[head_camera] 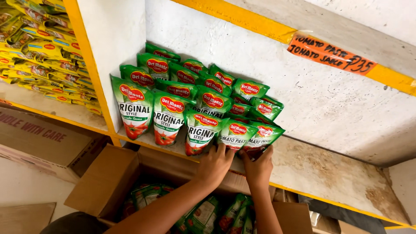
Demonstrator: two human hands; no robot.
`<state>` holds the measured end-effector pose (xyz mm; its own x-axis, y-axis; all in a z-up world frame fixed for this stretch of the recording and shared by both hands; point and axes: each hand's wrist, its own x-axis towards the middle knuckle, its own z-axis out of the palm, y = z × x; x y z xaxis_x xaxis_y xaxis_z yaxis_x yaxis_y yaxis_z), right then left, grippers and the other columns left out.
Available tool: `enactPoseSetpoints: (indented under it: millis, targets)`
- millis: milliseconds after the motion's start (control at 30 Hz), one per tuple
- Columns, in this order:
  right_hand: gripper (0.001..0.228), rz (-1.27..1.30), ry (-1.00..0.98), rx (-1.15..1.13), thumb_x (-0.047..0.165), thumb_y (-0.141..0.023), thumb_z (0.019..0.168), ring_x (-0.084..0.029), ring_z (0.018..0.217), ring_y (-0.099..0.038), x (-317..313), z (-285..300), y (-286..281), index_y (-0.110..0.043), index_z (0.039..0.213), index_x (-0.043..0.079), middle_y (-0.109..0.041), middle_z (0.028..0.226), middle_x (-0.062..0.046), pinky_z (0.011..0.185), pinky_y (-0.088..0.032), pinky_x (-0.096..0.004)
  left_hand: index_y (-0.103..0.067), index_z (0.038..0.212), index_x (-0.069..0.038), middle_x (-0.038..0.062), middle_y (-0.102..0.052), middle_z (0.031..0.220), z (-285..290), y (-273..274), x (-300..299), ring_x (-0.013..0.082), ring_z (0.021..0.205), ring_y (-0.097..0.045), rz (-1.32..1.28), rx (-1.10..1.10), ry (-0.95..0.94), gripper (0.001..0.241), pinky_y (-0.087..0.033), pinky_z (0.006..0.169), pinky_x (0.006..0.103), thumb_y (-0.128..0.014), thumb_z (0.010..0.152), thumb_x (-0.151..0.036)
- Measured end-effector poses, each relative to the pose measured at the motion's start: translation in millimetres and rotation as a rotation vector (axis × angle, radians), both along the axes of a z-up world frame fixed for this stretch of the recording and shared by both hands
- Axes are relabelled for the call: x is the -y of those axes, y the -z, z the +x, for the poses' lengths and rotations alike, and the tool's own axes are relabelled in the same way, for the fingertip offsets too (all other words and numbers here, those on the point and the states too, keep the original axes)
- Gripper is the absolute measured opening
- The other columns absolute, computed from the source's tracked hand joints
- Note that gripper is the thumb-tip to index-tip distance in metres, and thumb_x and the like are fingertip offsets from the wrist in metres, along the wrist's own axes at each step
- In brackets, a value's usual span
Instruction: Stocking and organizing tomato sauce and paste pouches on a grocery store shelf.
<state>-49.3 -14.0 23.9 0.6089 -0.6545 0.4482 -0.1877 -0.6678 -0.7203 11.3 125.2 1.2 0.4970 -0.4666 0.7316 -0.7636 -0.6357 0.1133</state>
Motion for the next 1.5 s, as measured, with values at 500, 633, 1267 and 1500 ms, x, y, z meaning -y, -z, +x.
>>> enactPoseSetpoints:
  millis: [500,633,1267,1500]
  targets:
    - [0.082,0.015,0.053,-0.014,0.025,-0.086,0.074,-0.040,0.099,-0.071,9,26,-1,-0.042,0.139,0.000,-0.072,0.109,-0.023,0.083,-0.055,-0.047,-0.061,0.083,-0.011,0.013,-0.063,0.100,22,10,31,0.0263,0.076,-0.066,-0.060,0.057,-0.125,0.012,-0.056,0.048,0.0340,-0.069,0.075,-0.013]
    - [0.077,-0.013,0.061,-0.047,0.027,-0.086,0.077,-0.047,0.105,-0.067,20,32,10,-0.043,0.137,0.001,-0.070,0.114,-0.027,0.084,-0.054,-0.051,-0.062,0.083,-0.012,0.011,-0.062,0.096,29,15,42,0.0262,0.077,-0.066,-0.035,-0.002,-0.134,0.009,-0.056,0.048,0.0346,-0.069,0.077,-0.014]
    - [0.034,-0.021,0.018,-0.206,0.034,-0.079,0.091,-0.028,0.057,-0.065,-53,-63,30,-0.072,0.082,0.002,-0.070,0.070,-0.016,0.063,-0.055,-0.039,-0.067,0.097,-0.007,0.015,-0.062,0.103,-38,2,-104,0.0368,0.083,-0.067,0.113,-0.491,0.461,0.015,-0.053,0.070,0.0525,-0.069,0.091,-0.020]
    - [0.026,-0.132,-0.625,-0.509,0.027,-0.071,0.088,-0.038,0.091,-0.069,-104,-43,109,-0.068,0.107,0.010,-0.071,0.098,-0.017,0.075,-0.055,-0.049,-0.072,0.116,-0.010,0.016,-0.060,0.130,12,138,-169,0.0383,0.119,-0.060,0.904,-0.719,0.216,0.028,-0.050,0.095,0.0567,-0.068,0.089,-0.016]
